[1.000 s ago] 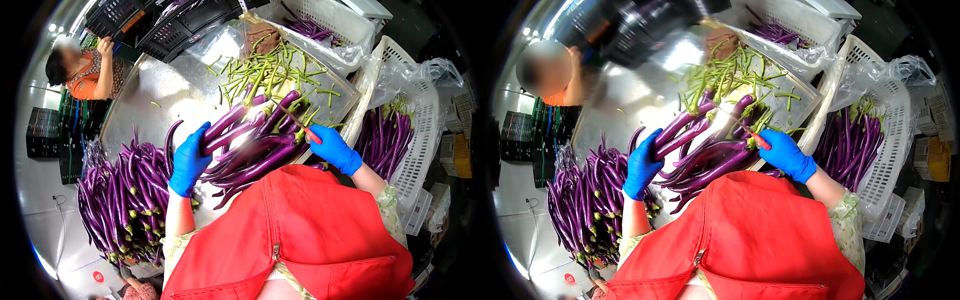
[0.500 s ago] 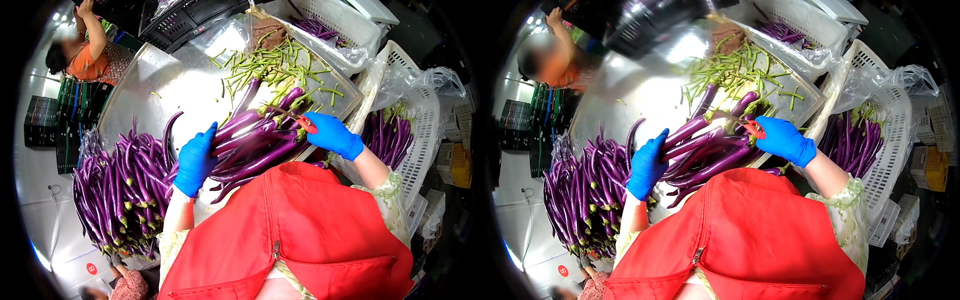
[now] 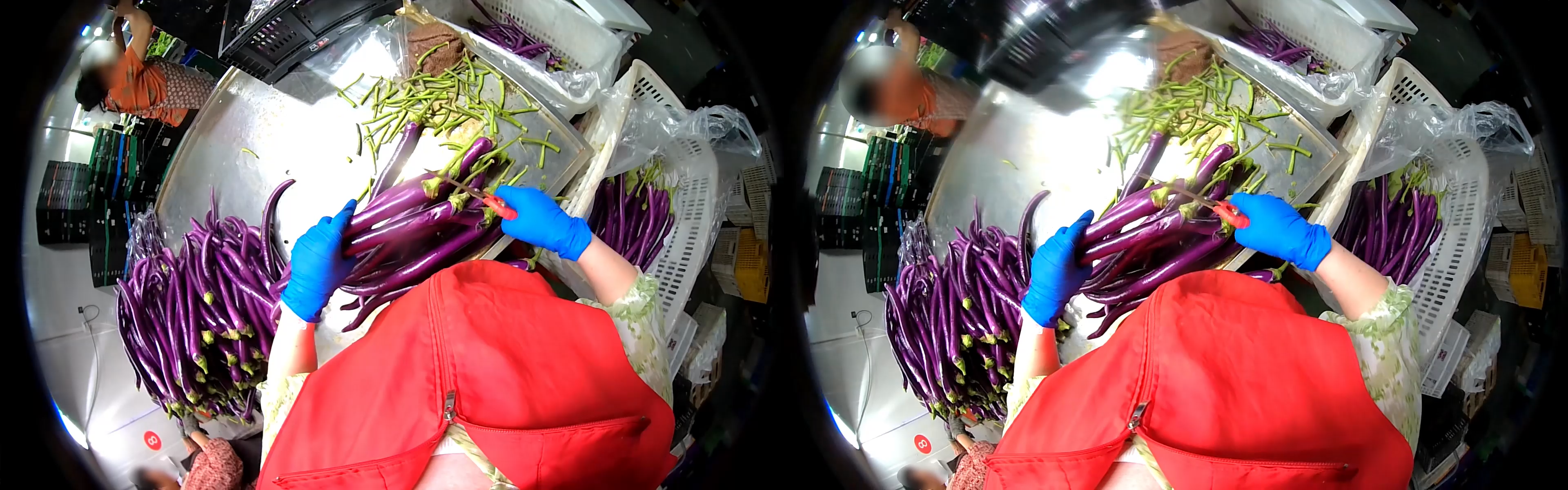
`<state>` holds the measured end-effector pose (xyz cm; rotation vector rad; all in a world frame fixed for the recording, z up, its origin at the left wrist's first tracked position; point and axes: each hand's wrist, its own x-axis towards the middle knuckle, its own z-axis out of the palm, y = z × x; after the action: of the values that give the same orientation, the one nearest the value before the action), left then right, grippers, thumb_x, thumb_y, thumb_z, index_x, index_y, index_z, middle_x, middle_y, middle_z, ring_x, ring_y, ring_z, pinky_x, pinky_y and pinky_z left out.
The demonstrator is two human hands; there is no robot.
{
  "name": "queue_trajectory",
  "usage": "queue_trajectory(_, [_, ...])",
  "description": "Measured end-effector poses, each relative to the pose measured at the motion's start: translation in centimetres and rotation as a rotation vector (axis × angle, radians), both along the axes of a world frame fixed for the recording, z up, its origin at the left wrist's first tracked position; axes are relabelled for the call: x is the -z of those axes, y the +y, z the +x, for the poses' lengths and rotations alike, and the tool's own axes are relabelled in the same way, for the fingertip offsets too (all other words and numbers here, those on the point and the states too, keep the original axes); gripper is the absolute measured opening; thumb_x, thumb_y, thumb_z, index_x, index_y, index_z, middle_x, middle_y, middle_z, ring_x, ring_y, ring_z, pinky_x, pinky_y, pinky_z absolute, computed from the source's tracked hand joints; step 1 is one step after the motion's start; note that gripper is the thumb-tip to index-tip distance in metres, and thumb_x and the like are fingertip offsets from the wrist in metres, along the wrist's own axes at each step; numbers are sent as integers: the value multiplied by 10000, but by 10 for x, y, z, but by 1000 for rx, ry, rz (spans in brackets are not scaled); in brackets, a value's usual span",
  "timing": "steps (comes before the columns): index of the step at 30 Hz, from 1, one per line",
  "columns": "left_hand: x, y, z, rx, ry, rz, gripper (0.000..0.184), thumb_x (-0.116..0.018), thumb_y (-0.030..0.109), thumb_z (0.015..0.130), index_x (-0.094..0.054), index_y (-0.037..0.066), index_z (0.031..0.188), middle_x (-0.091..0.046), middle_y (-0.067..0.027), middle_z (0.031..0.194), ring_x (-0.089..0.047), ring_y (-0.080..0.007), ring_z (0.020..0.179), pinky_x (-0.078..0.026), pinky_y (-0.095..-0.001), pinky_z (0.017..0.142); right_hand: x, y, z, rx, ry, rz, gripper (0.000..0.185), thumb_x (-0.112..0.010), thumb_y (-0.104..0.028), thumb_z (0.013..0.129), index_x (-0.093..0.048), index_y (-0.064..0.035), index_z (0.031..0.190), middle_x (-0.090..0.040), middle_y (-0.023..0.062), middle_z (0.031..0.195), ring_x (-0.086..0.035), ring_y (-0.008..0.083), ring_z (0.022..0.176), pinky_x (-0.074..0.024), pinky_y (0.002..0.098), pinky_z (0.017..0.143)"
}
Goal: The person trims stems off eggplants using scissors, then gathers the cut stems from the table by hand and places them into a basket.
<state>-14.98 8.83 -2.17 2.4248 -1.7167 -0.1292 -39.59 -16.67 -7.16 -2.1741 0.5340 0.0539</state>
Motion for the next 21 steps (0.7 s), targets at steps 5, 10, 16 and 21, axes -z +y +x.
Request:
queue_trajectory(5, [-6, 11, 4, -92, 36, -72, 689, -683, 26, 644, -507, 161, 1297, -596, -117, 893, -612, -304, 787, -501, -381, 690, -6, 0, -8, 153, -68, 181, 338, -559, -117, 762, -524, -21, 1084, -571, 126, 821, -530, 214, 725, -439, 337, 693])
queue_trajectory(10, [-16, 24, 8, -141, 19, -217, 712, -691, 21, 637, -498, 166, 1307, -586, -110, 877, -601, -294, 753, -494, -389, 658, -8, -5, -22, 215, -73, 234, 414, -568, -158, 807, -509, -1, 1186, -567, 66, 914, -525, 137, 844, -439, 292, 782])
queue_trajectory(16, [-26, 22, 2, -80, -8, -249, 781, -708, 0, 594, -484, 154, 1327, -580, -103, 867, -589, -285, 728, -490, -375, 647, -26, -6, -11, 141, 79, 140, 492, -560, -171, 768, -486, -1, 1224, -568, 125, 903, -549, 193, 824, -451, 328, 769])
queue_trajectory(21, [-29, 24, 0, -107, 5, -258, 791, -710, -9, 585, -485, 144, 1327, -580, -104, 863, -585, -286, 728, -488, -377, 649, -26, -7, -11, 141, 80, 95, 502, -568, -171, 754, -488, -2, 1220, -573, 146, 916, -560, 216, 835, -453, 335, 775])
